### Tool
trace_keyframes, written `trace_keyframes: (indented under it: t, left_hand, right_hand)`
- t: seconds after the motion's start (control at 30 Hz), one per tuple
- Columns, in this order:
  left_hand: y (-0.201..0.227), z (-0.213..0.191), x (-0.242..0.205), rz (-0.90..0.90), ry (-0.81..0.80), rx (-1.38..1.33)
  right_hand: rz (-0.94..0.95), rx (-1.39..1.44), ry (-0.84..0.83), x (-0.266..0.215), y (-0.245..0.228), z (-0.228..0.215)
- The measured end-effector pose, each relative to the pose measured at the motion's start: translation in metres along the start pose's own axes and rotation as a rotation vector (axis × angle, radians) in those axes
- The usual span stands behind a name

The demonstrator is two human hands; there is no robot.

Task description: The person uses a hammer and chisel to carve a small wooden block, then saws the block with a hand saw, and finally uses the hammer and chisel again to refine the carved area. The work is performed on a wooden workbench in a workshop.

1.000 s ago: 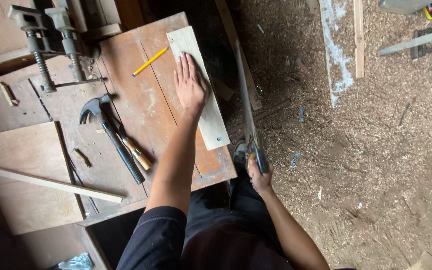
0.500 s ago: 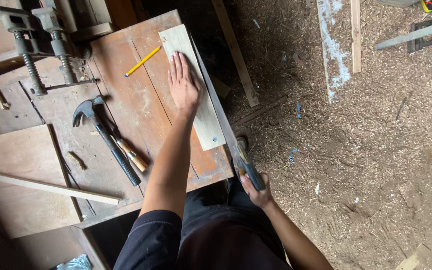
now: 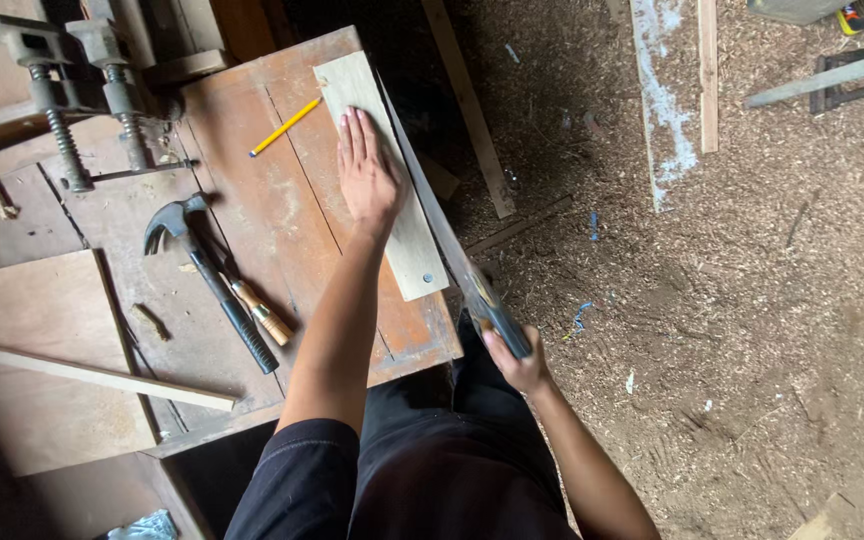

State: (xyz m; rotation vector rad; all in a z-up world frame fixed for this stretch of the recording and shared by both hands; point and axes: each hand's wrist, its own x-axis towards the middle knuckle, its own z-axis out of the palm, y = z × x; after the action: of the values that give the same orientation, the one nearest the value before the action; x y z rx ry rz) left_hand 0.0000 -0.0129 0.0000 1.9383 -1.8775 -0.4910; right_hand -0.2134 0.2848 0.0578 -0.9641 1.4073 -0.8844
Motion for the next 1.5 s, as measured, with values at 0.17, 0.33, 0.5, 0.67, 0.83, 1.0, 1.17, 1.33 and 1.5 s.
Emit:
trace_keyframes:
  t: [0.17,0.33,0.5,0.67,0.83,1.0,1.17,1.33,1.5]
  left_hand:
    - [0.001,0.001,-0.001,0.028,0.003,-0.023]
    - [0.008,0.007,0.007,0.009,0.019,-0.027]
    - [0.002,0.007,0.005,0.035,0.037,-0.007]
    - [0.006,0.002,0.001,0.029,0.0,-0.016]
    - [-0.001,0.005,0.005,0.032,0.003,-0.019]
    - [-0.004,0.012,0.017,0.032,0.028,-0.028]
    - [-0.01,0.011,-0.004,0.053,0.01,-0.011]
    - [-0.002,0.007,0.002,0.022,-0.007,-0.054]
    - [-0.005,0.008,0.006,0.018,-0.006,-0.023]
  right_hand:
    - [-0.048,0.069,0.013,0.081,0.006,0.025]
    - [-0.139,0.086,-0.041,0.095,0.001,0.03]
    - [-0.094,-0.086,0.002,0.009,0.012,0.015]
    - [-0.072,0.028,0.057,0.077,0.048,0.034]
    - [-0.166,-0.159,0.184,0.081,0.073,0.043]
    - [-0.18,-0.094,0.071,0.017,0.058,0.018]
    - [-0.004,0.048,-0.074,0.092,0.065,0.035]
    - [-0.162,-0.081,0.01,0.09,0.066,0.026]
    - [-0.052,-0.037,0.032,-0.019,0.062,0.015]
